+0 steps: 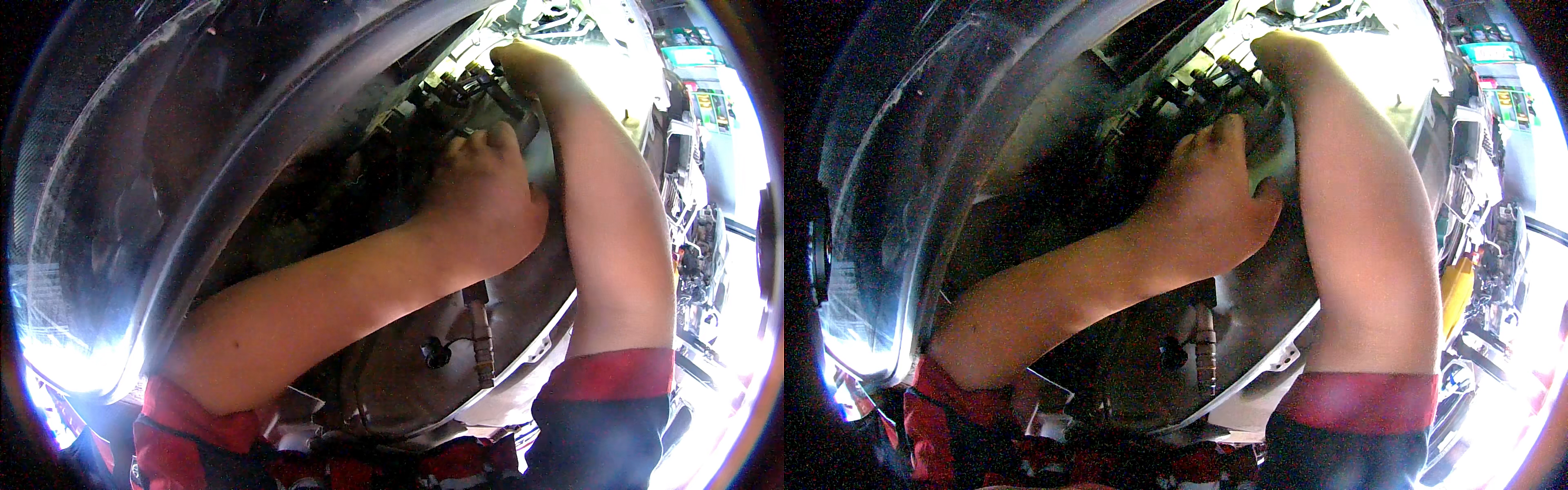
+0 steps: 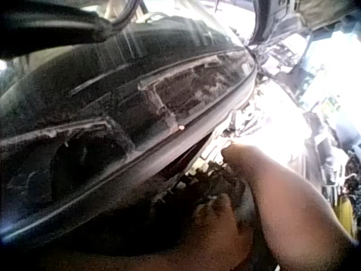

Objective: The person unscrews and removes components of an air conditioning system under a car hood using a socket wrench and by hand, then handles a replacement expansion valve block.

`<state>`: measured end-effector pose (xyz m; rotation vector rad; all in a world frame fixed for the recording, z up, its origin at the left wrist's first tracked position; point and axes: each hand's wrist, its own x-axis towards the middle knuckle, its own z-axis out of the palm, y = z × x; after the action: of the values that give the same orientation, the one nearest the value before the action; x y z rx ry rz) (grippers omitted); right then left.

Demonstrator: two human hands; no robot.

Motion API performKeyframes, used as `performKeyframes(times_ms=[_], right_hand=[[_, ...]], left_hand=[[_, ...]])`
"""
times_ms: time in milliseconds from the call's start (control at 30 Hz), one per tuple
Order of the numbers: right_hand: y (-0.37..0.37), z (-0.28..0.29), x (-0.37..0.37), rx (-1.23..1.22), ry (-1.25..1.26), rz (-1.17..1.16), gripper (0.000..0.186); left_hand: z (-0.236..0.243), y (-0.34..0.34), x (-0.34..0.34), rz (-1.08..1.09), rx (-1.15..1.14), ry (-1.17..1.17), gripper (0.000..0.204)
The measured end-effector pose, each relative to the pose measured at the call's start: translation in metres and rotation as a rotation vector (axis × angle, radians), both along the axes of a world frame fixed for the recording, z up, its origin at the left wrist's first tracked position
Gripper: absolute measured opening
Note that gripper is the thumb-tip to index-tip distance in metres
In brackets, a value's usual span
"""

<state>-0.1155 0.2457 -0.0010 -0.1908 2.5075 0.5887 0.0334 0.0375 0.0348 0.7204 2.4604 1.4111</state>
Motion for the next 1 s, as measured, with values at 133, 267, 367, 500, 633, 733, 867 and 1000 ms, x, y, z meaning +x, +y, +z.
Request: performKeyframes(times_ms=[133,267,367,500,633,733,867,1000], right_hand=[[0.005,0.018,0.004,0.003,0.073,0.05,0.018],[-0.009,0.049,0.014,-0.088,0.104,0.034,0.023],[-0.029,0.069,0.024,-0.063,0.076,0.006,0.026],[-0.031,0.07,0.028,-0.141,0.099,0.009,0.025],[0.0,0.042,0.012,-0.155,0.147,0.111,0.02],[0.022,0.0,-0.007,-0.279,0.136,-0.168,0.016],[0.015,-0.004,-0.008,-0.037,-0.036,-0.052,0.022],[0.022,0.009,-0.004,0.059,-0.021,-0.011,0.02]], left_hand=[[0.001,-0.001,-0.003,-0.033,-0.007,-0.106,0.044],[0.0,0.002,-0.003,-0.052,0.014,-0.131,0.045],[0.0,0.0,-0.001,-0.03,0.022,-0.106,0.045],[-0.001,-0.001,-0.002,-0.03,-0.033,-0.101,0.045],[-0.001,0.001,0.0,-0.028,-0.004,-0.114,0.044],[0.001,0.007,0.002,-0.031,0.025,-0.125,0.044],[-0.002,0.005,0.001,-0.018,-0.016,-0.028,0.045],[0.004,0.006,-0.001,-0.058,-0.003,-0.11,0.049]])
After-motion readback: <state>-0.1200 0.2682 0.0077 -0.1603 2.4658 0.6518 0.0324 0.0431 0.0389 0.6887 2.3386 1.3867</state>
